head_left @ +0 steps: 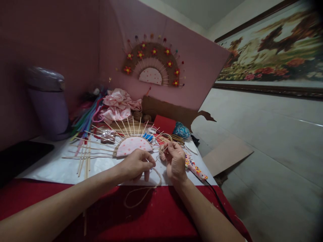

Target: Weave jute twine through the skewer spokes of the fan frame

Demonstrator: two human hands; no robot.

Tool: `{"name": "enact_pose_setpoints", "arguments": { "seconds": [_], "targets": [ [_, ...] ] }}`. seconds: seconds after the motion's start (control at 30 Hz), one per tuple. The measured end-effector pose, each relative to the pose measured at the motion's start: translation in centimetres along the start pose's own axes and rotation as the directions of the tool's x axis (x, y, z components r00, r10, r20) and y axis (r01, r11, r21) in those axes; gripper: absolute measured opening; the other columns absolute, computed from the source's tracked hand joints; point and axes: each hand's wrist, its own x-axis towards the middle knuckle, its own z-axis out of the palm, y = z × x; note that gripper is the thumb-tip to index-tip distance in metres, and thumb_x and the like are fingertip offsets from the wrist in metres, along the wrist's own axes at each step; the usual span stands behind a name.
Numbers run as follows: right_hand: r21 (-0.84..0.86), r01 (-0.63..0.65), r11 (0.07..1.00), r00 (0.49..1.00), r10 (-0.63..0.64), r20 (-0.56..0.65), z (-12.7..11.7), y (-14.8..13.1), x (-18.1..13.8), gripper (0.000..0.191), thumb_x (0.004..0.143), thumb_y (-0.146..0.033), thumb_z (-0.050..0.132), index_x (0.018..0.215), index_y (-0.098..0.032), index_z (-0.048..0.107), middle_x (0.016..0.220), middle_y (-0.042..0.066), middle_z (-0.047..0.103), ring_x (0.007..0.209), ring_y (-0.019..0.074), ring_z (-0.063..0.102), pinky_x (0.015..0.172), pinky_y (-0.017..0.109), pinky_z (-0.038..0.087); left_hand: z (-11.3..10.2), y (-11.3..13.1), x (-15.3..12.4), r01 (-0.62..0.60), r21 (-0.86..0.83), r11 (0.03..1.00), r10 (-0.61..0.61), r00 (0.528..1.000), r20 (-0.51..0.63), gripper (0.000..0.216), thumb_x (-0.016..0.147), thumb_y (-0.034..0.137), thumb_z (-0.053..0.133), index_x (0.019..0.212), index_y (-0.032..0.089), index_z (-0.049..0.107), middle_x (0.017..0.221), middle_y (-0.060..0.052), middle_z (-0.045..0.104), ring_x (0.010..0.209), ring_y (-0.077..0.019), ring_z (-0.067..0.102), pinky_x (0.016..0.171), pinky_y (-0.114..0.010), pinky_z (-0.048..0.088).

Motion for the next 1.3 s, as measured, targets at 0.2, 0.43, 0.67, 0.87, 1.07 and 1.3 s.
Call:
{"name": "enact_pose_setpoints", "arguments": {
  "seconds": [0.2,0.43,0.67,0.87,1.07,1.3],
  "targets": [
    [0.032,0.003,0.999,0.997,0.000,-0.073,-0.2,-0.9,0.4,0.021,0.070,-0.031,0.069,0.069,-0.017,0.054,0.062,-0.005,0.051,0.044,0.0045,0.040,0.037,0.016,0.031,-0.1,-1.4,0.5,-0.067,0.114,0.991,0.063,0.997,0.037,0.015,0.073,0.029,0.054,0.070,0.015,0.056,0.047,0.003,0.059,0.028,-0.0054,0.035,0.032,-0.018,0.023],
    [0.067,0.034,0.997,0.983,-0.022,-0.180,-1.0,-1.8,1.5,0.023,0.065,-0.030,0.071,0.070,-0.017,0.053,0.067,-0.005,0.051,0.045,0.0039,0.040,0.036,0.016,0.032,0.0,-2.8,0.9,-0.153,0.197,0.969,0.155,0.988,0.006,0.017,0.070,0.031,0.059,0.063,0.017,0.054,0.041,0.005,0.050,0.036,-0.0092,0.042,0.038,-0.019,0.024],
    [0.051,0.063,0.997,0.990,-0.056,-0.131,-0.7,-1.9,1.2,0.023,0.067,-0.030,0.072,0.069,-0.017,0.052,0.063,-0.005,0.051,0.045,0.0046,0.040,0.034,0.015,0.030,-0.3,-2.4,0.8,-0.211,0.326,0.922,0.243,0.968,-0.059,0.029,0.065,0.038,0.068,0.049,0.015,0.058,0.042,0.005,0.043,0.043,-0.0083,0.035,0.041,-0.021,0.020],
    [-0.040,0.028,0.999,0.999,-0.029,-0.026,-0.3,-1.6,0.6,0.017,0.071,-0.029,0.068,0.071,-0.017,0.057,0.067,-0.002,0.060,0.044,0.0056,0.044,0.036,0.017,0.035,-0.3,-1.5,0.3,-0.290,0.391,0.873,0.393,0.895,-0.214,0.034,0.078,0.040,0.055,0.060,0.015,0.069,0.052,-0.003,0.060,0.051,-0.0119,0.049,0.049,-0.022,0.033],
    [-0.095,-0.027,0.995,0.996,0.035,0.085,0.2,-0.4,0.0,0.011,0.067,-0.026,0.072,0.069,-0.019,0.063,0.073,-0.001,0.060,0.052,0.0075,0.046,0.043,0.019,0.039,-0.3,-0.4,0.0,-0.346,0.087,0.934,0.352,0.858,-0.373,0.012,0.072,0.024,0.063,0.080,0.014,0.064,0.080,-0.005,0.067,0.046,-0.0079,0.052,0.043,-0.021,0.039],
    [-0.211,0.023,0.977,0.966,0.033,0.258,0.3,0.4,-0.5,0.008,0.068,-0.023,0.072,0.063,-0.021,0.066,0.085,0.000,0.056,0.081,0.0148,0.052,0.060,0.022,0.045,-0.4,-0.2,-0.1,-0.291,-0.483,0.826,0.280,0.955,-0.097,0.034,0.069,0.026,0.069,0.094,0.015,0.048,0.070,0.000,0.061,0.047,-0.0118,0.061,0.037,-0.019,0.042]
  ]
}}
